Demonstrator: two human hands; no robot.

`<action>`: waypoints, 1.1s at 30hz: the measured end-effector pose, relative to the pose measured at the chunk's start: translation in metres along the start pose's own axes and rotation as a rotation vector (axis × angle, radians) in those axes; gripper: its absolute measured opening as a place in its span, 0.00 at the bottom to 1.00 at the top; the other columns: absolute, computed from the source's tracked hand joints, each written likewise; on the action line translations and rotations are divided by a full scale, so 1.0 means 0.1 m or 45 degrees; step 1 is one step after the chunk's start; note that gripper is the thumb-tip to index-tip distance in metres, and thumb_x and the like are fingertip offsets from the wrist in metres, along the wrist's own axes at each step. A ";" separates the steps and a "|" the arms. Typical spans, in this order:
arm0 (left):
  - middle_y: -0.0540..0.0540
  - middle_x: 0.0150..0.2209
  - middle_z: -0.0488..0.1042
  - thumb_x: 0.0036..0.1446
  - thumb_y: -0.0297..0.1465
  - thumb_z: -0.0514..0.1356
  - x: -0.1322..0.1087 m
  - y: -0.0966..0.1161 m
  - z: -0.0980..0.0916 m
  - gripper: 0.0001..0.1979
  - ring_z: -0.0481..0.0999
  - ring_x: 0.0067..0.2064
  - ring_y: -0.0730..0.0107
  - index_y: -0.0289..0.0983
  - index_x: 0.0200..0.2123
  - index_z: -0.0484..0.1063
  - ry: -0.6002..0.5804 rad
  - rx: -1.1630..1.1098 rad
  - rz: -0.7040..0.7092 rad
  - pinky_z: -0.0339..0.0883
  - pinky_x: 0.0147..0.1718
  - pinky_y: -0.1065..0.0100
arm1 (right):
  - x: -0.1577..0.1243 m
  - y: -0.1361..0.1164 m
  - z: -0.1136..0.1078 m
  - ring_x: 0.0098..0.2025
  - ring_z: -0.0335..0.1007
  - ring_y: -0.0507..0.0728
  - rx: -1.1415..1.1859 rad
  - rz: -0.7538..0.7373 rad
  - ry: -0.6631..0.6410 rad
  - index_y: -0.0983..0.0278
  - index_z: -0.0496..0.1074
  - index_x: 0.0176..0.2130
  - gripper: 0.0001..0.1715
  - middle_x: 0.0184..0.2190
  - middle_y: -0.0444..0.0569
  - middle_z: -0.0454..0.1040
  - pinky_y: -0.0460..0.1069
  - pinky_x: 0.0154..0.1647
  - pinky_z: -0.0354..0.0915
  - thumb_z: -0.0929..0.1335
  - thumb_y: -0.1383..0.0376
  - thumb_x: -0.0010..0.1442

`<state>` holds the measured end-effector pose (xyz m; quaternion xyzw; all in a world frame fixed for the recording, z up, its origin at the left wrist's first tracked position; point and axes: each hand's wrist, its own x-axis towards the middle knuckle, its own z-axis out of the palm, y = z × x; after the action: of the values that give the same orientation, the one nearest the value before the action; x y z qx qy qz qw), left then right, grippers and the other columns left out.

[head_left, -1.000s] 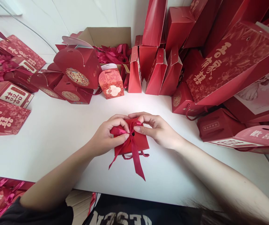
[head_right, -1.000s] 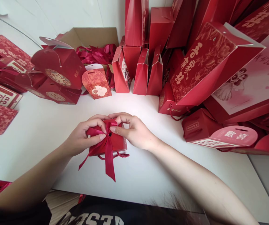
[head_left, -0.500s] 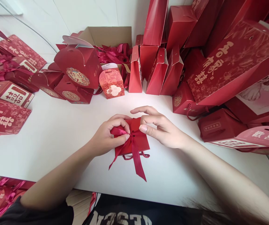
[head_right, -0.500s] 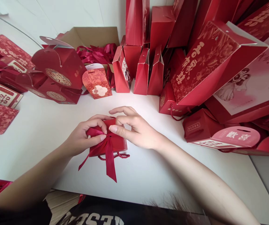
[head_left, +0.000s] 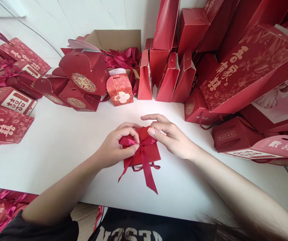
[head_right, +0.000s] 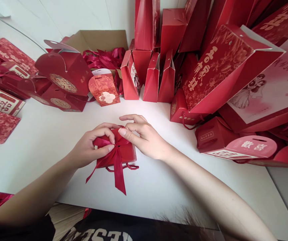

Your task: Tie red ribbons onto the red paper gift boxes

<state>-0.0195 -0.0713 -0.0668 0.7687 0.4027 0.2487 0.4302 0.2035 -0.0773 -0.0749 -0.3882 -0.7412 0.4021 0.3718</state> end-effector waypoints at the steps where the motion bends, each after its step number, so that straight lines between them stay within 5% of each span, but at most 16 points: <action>1: 0.45 0.54 0.70 0.53 0.25 0.60 0.00 0.00 0.01 0.03 0.74 0.53 0.64 0.38 0.32 0.71 0.007 0.008 -0.002 0.69 0.53 0.63 | 0.00 -0.01 0.00 0.63 0.60 0.59 0.033 0.025 -0.021 0.62 0.67 0.26 0.19 0.56 0.51 0.69 0.57 0.62 0.57 0.65 0.58 0.68; 6: 0.46 0.53 0.70 0.54 0.27 0.61 0.00 -0.01 0.04 0.02 0.72 0.56 0.63 0.39 0.33 0.72 0.047 0.033 0.001 0.67 0.56 0.63 | -0.01 -0.01 0.00 0.63 0.62 0.59 0.101 0.056 -0.073 0.62 0.71 0.30 0.11 0.60 0.50 0.66 0.57 0.63 0.56 0.67 0.62 0.66; 20: 0.46 0.50 0.69 0.54 0.27 0.61 -0.02 0.05 0.01 0.02 0.72 0.53 0.65 0.39 0.32 0.72 0.018 0.095 -0.011 0.68 0.51 0.66 | 0.00 0.03 0.03 0.60 0.65 0.56 0.302 -0.002 -0.141 0.63 0.67 0.29 0.14 0.58 0.51 0.68 0.54 0.61 0.59 0.65 0.66 0.68; 33: 0.45 0.50 0.70 0.55 0.27 0.60 0.00 0.02 0.02 0.01 0.73 0.52 0.63 0.38 0.33 0.71 0.000 0.097 0.016 0.69 0.52 0.62 | -0.01 0.07 0.12 0.60 0.66 0.56 0.462 0.152 -0.067 0.63 0.66 0.27 0.18 0.57 0.50 0.69 0.55 0.62 0.59 0.63 0.61 0.69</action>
<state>-0.0173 -0.0732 -0.0659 0.7871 0.4070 0.2360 0.3989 0.1956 -0.0790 -0.0858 -0.3474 -0.6417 0.5606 0.3915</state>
